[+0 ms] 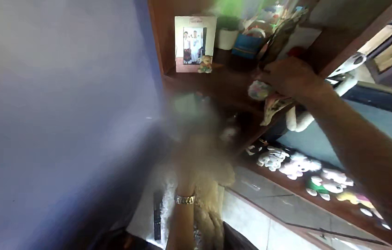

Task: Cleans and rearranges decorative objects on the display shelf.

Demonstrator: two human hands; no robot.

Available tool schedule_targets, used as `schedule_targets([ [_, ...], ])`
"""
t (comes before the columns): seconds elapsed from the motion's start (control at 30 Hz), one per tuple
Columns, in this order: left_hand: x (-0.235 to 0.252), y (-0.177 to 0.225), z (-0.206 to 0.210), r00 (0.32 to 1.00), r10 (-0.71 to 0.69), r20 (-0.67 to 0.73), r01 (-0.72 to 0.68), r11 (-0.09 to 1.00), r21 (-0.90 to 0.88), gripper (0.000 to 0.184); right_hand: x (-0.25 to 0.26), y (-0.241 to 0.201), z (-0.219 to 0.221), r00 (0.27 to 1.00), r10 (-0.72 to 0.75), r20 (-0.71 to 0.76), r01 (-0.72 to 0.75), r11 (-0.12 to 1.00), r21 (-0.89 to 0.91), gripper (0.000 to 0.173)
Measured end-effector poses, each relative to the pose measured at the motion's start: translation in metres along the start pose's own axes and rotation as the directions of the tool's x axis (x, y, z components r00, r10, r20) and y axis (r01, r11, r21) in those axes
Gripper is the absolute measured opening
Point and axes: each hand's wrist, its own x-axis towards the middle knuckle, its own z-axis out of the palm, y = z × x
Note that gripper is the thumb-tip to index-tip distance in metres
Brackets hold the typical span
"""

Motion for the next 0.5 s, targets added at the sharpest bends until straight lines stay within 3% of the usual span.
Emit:
schedule_targets([
  [0.2,0.000,0.016,0.005,0.995,-0.091,0.048,0.094,0.994,-0.065,0.033,-0.009,-0.017,-0.010,0.994,0.105,0.030,-0.101,0.987,-0.127,0.036],
  [0.4,0.003,0.025,0.002,0.991,-0.073,0.113,0.083,0.992,-0.091,0.030,-0.004,-0.009,-0.012,0.998,0.052,0.026,-0.047,0.989,-0.143,0.031],
  [0.5,0.005,0.028,0.003,0.983,-0.049,0.177,0.062,0.996,-0.068,0.031,-0.011,-0.010,-0.017,0.998,0.033,-0.053,-0.041,0.988,-0.147,0.027],
])
